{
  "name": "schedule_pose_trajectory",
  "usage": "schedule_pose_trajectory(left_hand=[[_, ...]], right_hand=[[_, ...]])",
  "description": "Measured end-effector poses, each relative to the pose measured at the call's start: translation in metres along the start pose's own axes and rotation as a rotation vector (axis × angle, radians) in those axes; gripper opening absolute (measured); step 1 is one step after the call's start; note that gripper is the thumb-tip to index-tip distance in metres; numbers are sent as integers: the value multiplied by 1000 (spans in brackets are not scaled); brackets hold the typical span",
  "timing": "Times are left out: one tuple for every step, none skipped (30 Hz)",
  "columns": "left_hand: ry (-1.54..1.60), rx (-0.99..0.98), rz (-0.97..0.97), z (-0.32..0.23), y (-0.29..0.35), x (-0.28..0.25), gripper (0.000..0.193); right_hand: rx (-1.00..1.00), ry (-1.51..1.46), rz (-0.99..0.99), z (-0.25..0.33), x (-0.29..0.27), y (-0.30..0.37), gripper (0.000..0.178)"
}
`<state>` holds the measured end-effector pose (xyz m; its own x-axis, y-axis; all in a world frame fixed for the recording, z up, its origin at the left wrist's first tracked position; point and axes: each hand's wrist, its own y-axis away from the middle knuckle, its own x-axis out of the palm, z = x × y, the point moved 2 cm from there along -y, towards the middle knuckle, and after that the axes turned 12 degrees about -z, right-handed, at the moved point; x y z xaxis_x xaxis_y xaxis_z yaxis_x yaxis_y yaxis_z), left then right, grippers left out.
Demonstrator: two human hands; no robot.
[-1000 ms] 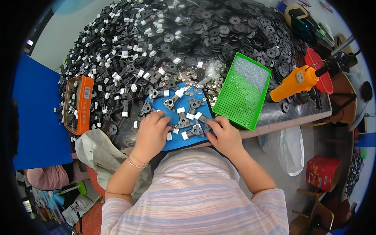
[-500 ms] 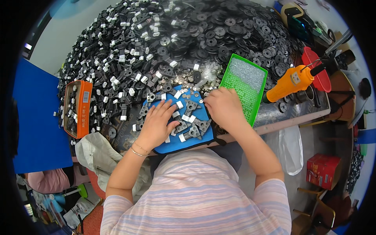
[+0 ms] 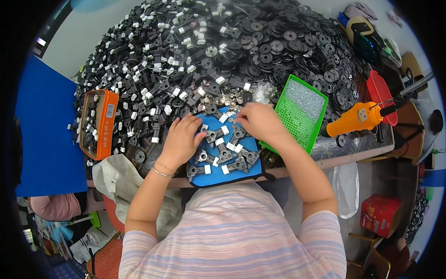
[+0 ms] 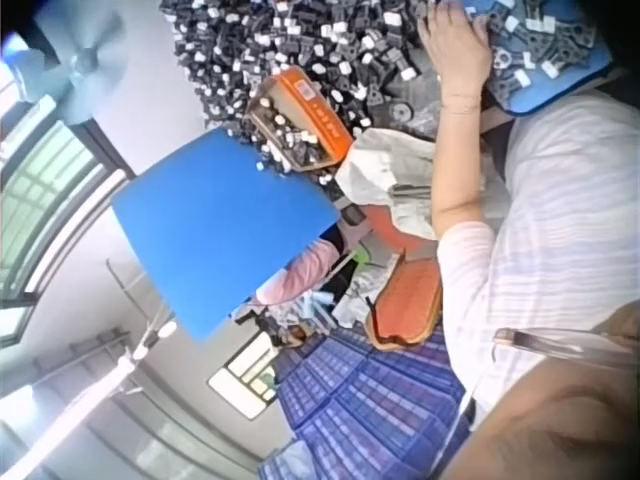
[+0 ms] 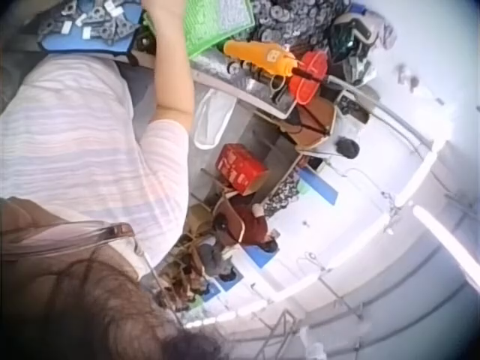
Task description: Manually placing small components onto a fixture and securing them using an electric screwdriver.
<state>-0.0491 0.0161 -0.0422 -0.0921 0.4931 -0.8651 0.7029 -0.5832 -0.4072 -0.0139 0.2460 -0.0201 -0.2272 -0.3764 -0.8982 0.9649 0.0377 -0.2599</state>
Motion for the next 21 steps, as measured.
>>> schedule_pose_trajectory(left_hand=[[18,-14,-35,1,-4,1,36],[19,-16,-36,2,-8,3,36],[73,-30,-82,3,-15,5,35],[128,-44,-128,4,-22,8,34],[129,-46,-129,5,-29,12,34],[167,-107,-118,7,-35,16,34],[205,-168,-108,9,-40,21,34],[247,-146,-185,10,-42,26,34],[245,-152,-188,13,-43,29,34],[244,-161,-139,15,-43,33,34],[245,-166,-88,15,-44,36,35],[244,-180,-94,15,-45,37,32],[245,-183,-94,16,-44,38,32],[260,-206,-80,17,-44,39,31],[275,-228,-67,17,-44,39,29],[275,-230,-66,16,-43,39,29],[254,-223,-68,14,-44,36,28],[233,-215,-70,12,-44,33,27],[233,-218,-68,11,-44,33,27],[212,-207,-78,10,-43,32,27],[191,-194,-88,9,-42,31,28]], right_hand=[[96,-205,63,5,3,-9,13],[191,-409,125,10,8,-18,14],[194,-407,124,11,13,-28,14],[241,-490,156,9,24,-37,14],[285,-576,191,7,35,-45,14],[281,-574,194,5,42,-52,14],[313,-578,225,3,50,-57,15],[344,-581,259,6,52,-61,15],[339,-531,261,9,53,-64,15],[335,-531,266,12,52,-66,15],[378,-496,269,15,47,-67,15],[421,-461,271,17,45,-67,16],[421,-459,274,14,50,-66,16],[381,-505,220,11,54,-64,16],[340,-550,166,9,57,-63,16],[340,-550,168,6,60,-62,16],[354,-556,175,7,59,-61,17],[368,-561,182,8,57,-61,17],[368,-562,185,9,55,-61,17],[367,-558,178,11,52,-62,17],[366,-555,170,13,49,-62,17]])
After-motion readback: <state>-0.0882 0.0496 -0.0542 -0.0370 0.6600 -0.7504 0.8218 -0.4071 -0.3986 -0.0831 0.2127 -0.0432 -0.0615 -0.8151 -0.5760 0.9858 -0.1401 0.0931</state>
